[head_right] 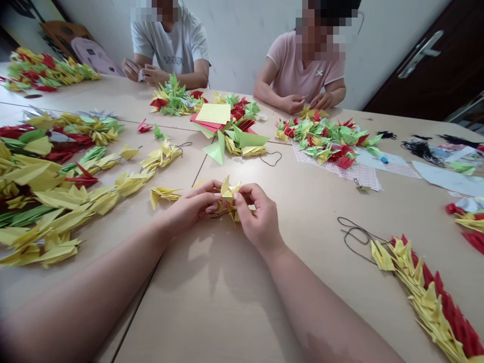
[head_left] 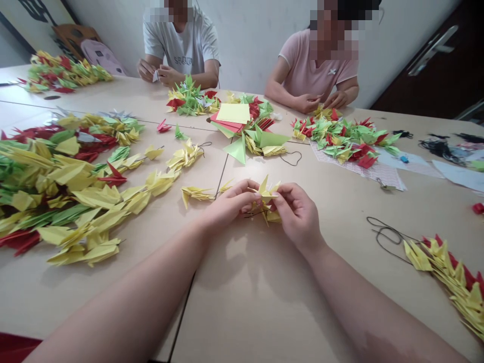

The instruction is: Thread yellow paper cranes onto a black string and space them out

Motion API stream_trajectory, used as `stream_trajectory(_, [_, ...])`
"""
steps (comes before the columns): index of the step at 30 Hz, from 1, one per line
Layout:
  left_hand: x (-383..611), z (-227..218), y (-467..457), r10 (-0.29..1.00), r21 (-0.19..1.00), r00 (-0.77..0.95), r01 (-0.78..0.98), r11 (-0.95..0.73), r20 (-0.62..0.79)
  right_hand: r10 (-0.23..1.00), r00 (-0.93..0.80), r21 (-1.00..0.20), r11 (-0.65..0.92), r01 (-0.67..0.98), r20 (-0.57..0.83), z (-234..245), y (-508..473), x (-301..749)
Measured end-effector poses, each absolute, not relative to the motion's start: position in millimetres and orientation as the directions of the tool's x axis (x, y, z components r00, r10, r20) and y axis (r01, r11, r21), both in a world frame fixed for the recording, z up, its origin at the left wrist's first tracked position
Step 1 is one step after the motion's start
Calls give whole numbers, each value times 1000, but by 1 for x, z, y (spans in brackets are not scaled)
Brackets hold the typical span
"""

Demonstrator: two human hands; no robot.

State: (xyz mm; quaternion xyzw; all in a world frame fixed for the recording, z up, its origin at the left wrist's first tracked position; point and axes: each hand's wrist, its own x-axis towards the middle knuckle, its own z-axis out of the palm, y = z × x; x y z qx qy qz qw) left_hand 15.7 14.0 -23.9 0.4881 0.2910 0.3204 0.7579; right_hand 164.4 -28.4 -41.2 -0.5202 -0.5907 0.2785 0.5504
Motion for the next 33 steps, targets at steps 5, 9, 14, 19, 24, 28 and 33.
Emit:
stream_trajectory(5, [15,-25,14,757,927,643,-202,316,-118,925,138,-907,302,292,353,-42,-27,164])
stream_trajectory(9, [16,-25,14,759,934,643,-203,295,-100,925,147,-908,296,297,350,-44,-27,164])
stream_trajectory(14, [16,-24,14,758,934,642,-193,302,-112,921,145,-903,307,301,362,-44,-27,164])
stream_trajectory(19, [16,-24,14,745,923,659,-215,320,-105,922,149,-907,304,291,356,-45,-27,164])
stream_trajectory(24, [15,-24,15,740,919,664,-220,328,-106,923,149,-908,303,290,355,-44,-27,164])
stream_trajectory(28, [15,-24,15,730,917,674,-212,338,-113,925,149,-904,291,314,350,-42,-28,163])
stream_trajectory(33, [15,-26,16,724,917,682,-217,335,-103,926,151,-901,284,328,346,-42,-28,163])
